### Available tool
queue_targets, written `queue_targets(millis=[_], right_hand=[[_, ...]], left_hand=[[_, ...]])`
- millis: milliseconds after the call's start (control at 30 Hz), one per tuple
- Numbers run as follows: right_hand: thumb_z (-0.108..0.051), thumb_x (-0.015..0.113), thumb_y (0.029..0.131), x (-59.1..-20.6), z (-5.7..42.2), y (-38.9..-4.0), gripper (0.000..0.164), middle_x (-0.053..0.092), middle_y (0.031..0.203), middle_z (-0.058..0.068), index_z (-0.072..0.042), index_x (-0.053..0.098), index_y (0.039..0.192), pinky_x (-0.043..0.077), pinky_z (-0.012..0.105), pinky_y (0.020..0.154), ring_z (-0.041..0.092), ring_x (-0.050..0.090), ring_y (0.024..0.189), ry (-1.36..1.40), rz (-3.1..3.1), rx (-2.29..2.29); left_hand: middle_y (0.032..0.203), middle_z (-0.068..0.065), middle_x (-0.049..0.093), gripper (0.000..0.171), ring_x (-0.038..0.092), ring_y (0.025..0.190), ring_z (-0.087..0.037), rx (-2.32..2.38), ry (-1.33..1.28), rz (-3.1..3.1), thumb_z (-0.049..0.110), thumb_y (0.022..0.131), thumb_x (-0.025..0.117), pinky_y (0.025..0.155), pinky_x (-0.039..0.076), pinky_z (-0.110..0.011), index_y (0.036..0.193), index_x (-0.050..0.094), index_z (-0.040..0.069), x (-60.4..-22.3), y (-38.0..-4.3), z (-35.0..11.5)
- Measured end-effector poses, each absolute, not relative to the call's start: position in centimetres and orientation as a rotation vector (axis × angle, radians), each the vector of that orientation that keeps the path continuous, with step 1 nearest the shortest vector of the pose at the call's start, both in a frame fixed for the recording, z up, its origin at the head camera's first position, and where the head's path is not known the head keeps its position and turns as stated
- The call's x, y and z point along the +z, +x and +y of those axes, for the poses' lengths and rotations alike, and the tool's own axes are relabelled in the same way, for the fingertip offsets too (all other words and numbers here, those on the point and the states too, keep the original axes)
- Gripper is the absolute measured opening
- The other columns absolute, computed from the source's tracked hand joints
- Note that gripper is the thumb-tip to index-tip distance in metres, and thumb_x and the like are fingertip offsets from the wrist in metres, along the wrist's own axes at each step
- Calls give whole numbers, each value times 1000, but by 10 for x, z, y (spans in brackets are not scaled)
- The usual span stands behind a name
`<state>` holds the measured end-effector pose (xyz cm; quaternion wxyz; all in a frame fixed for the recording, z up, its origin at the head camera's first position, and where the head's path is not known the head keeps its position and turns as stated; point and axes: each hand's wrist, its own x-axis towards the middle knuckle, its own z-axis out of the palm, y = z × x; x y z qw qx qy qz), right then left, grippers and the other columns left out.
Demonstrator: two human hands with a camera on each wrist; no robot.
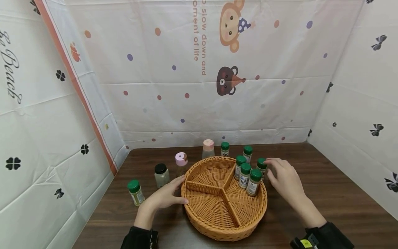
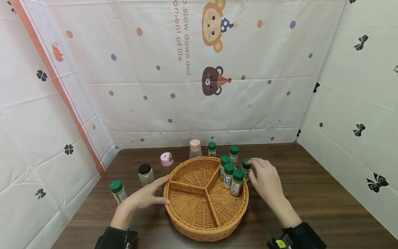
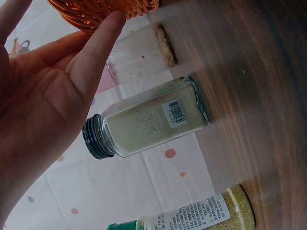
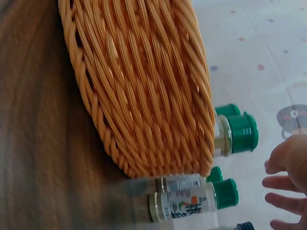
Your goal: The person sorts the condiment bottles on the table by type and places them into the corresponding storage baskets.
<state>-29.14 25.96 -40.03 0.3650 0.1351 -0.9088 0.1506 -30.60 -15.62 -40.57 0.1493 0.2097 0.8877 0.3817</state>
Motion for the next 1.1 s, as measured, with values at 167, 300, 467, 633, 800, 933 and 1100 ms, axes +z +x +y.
queue_targets(millis=[167,300,467,633,800,933,1100], right_hand=[[-9,79,82,-397,262,-302,28,69,104,20,-2,71,108,50,59,77,40,63,96,312,-2349,316],[-20,80,83,-396,262,-310,33,69,105,21,-1,71,109,51,61,79,43,63,98,273,-2371,236],[-28,78,85,-394,260,-318,42,68,111,25,1,69,115,47,66,87,46,60,107,194,-2445,178],[-30,76,87,-395,259,-326,46,69,113,27,2,68,119,40,70,99,47,58,114,141,-2581,135],[-26,78,85,-400,260,-330,42,71,109,26,2,69,115,33,74,104,47,60,113,144,-2616,148],[-22,79,84,-401,260,-331,41,71,111,26,2,68,115,31,75,105,47,61,111,171,-2584,191],[-16,79,83,-401,261,-326,42,70,111,27,3,67,117,34,72,105,46,63,106,209,-2489,224]], left_hand=[[164,-21,24,90,44,140,-42,1087,602,2549,31,88,77,112,35,-63,157,27,4,-406,-307,-156],[164,-21,23,90,43,141,-42,1080,605,2550,31,88,77,112,35,-63,158,26,5,-407,-308,-157],[164,-22,23,90,43,141,-42,1075,605,2557,31,88,77,113,34,-63,158,26,5,-408,-309,-157],[163,-23,24,90,42,141,-42,1067,607,2569,31,88,77,113,34,-63,157,26,4,-409,-309,-157],[163,-22,24,90,42,141,-41,1066,601,2569,31,88,77,113,34,-63,158,27,5,-407,-308,-156],[164,-22,23,90,42,141,-42,1061,597,2566,31,88,76,113,34,-63,158,26,5,-405,-307,-156],[163,-24,22,90,42,141,-43,1065,606,2557,30,89,76,112,34,-63,158,25,4,-404,-305,-158]])
